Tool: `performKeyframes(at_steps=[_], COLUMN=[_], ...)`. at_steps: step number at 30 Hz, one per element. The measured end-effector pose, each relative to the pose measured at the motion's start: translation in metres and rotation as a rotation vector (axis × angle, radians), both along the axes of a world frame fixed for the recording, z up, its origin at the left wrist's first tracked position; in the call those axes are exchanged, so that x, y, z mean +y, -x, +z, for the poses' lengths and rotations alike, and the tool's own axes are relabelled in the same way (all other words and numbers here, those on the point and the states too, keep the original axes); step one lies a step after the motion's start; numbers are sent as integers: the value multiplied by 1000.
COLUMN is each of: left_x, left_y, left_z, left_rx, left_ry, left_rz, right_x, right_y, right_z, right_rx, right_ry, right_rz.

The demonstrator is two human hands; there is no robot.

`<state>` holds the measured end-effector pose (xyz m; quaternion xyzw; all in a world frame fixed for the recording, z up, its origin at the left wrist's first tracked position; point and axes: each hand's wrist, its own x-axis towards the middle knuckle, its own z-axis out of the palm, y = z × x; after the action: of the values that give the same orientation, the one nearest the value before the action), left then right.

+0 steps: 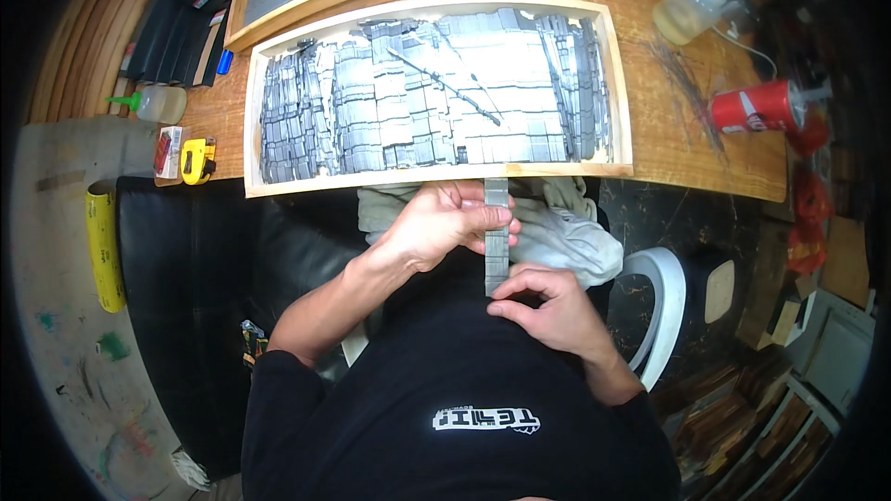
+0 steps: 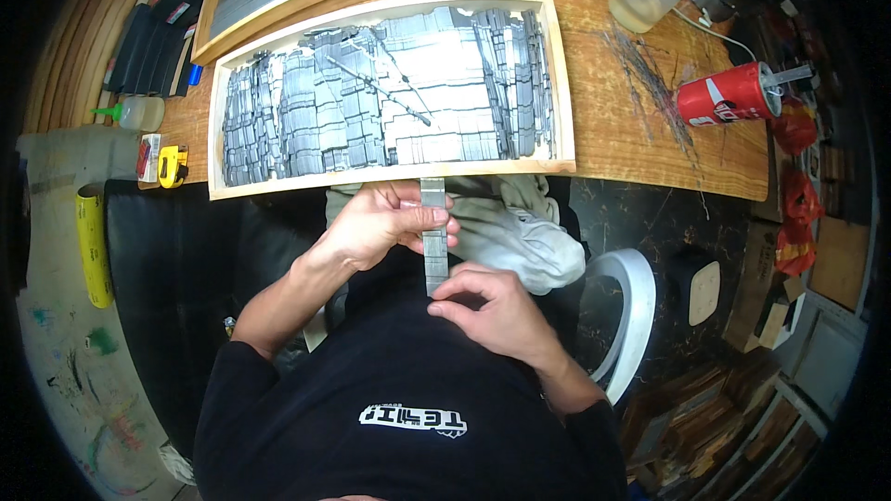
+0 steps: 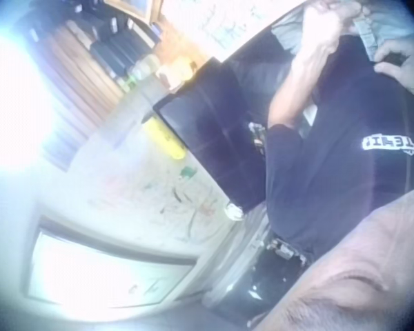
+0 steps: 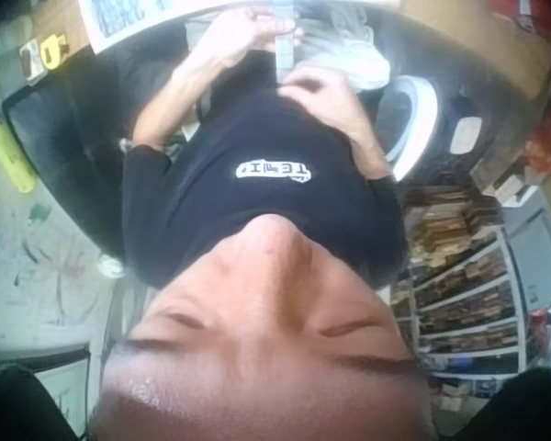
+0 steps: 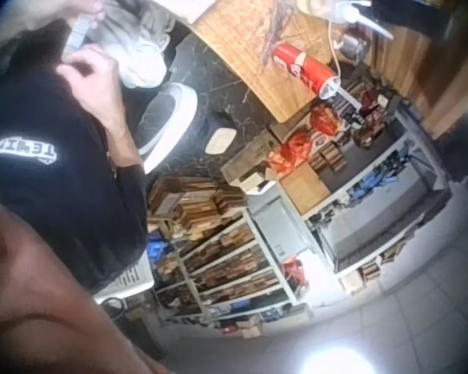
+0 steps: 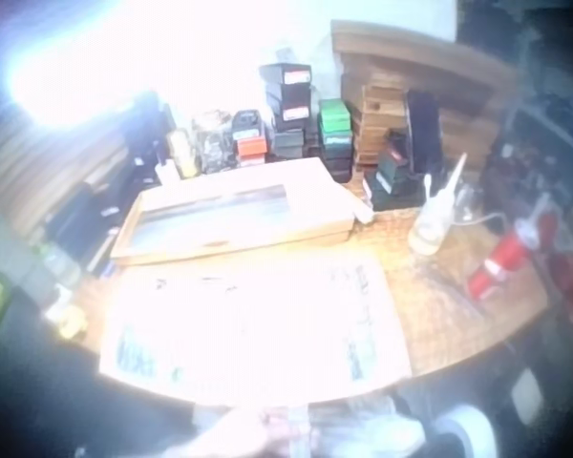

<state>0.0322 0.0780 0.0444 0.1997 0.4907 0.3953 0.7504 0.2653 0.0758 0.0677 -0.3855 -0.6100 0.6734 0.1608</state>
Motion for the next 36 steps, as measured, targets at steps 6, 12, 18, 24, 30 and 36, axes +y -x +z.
performKeyframes(at_steps=[6,12,18,24,30,36], left_x=[-19,-27,-31,-29,-28,-25], left_y=[-12,-15,-16,-17,-17,-21], left_z=[20,33,29,29,33,39], left_rx=[-7,9,-10,47,-17,-57], left_ry=[-34,-98,-119,-142,-134,-73], left_rz=[5,37,54,6,-44,47], right_x=[52,57,59,61,63,63], right_y=[-15,2,2,2,2,3], right_z=[12,8,10,10,9,8], right_rx=[892,1130,1133,1136,1124,1154], right_ry=[322,584,571,597,597,595], right_rz=[-192,-160,-137,-144,-147,-85])
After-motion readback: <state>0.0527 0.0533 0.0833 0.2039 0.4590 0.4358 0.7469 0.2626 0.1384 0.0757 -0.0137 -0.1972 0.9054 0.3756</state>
